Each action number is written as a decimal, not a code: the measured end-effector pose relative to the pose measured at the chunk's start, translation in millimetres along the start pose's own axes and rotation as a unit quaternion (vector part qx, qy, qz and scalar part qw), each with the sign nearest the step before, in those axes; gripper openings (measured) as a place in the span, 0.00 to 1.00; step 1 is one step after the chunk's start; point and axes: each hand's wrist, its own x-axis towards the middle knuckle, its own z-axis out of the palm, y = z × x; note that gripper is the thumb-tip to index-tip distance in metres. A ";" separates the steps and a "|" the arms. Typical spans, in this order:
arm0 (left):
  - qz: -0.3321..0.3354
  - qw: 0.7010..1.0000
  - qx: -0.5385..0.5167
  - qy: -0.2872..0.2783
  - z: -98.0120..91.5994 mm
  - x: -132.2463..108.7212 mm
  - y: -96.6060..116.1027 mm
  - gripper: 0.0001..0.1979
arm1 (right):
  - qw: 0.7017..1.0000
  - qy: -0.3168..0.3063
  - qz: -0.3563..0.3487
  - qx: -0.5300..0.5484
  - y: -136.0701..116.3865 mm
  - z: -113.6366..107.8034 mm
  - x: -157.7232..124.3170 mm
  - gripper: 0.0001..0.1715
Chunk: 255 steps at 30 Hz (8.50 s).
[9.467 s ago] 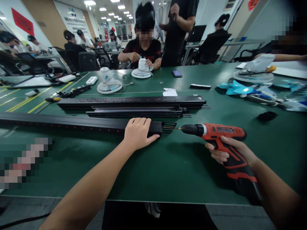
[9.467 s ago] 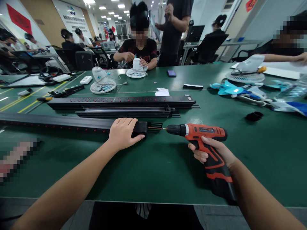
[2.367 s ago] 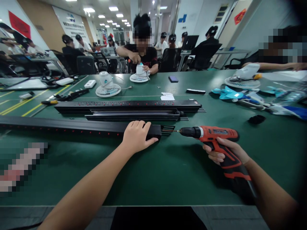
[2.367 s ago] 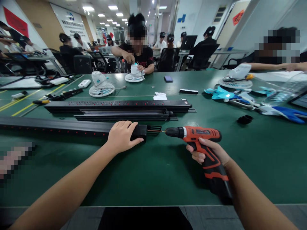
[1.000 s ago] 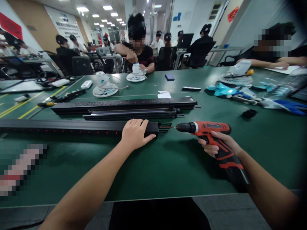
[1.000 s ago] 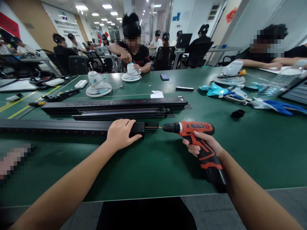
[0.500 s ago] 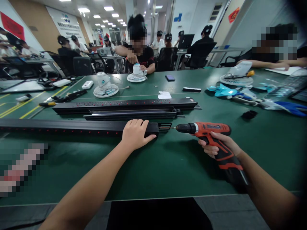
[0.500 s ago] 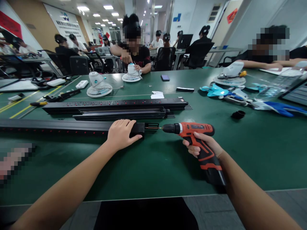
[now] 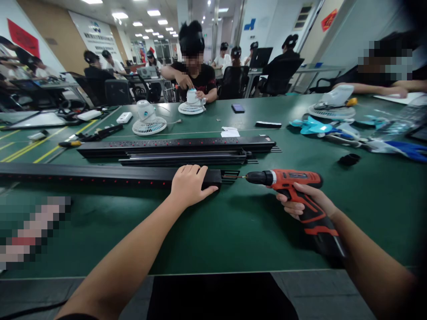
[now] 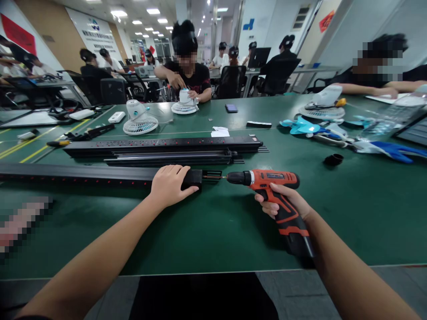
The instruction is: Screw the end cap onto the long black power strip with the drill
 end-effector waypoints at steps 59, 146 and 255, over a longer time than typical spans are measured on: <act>0.008 0.999 -0.002 -0.042 -3.1 -1.5 1.8 0.37 | 0.999 0.017 -0.037 -0.019 2.0 10.5 -4.3 0.19; 0.006 1.000 0.005 -0.017 -1.0 -3.3 0.3 0.36 | 0.999 0.007 -0.025 -0.033 1.5 2.8 -2.9 0.21; -0.003 1.000 0.017 -0.020 -4.3 -1.0 2.0 0.31 | 0.999 -0.014 -0.040 -0.031 0.4 5.8 -2.3 0.13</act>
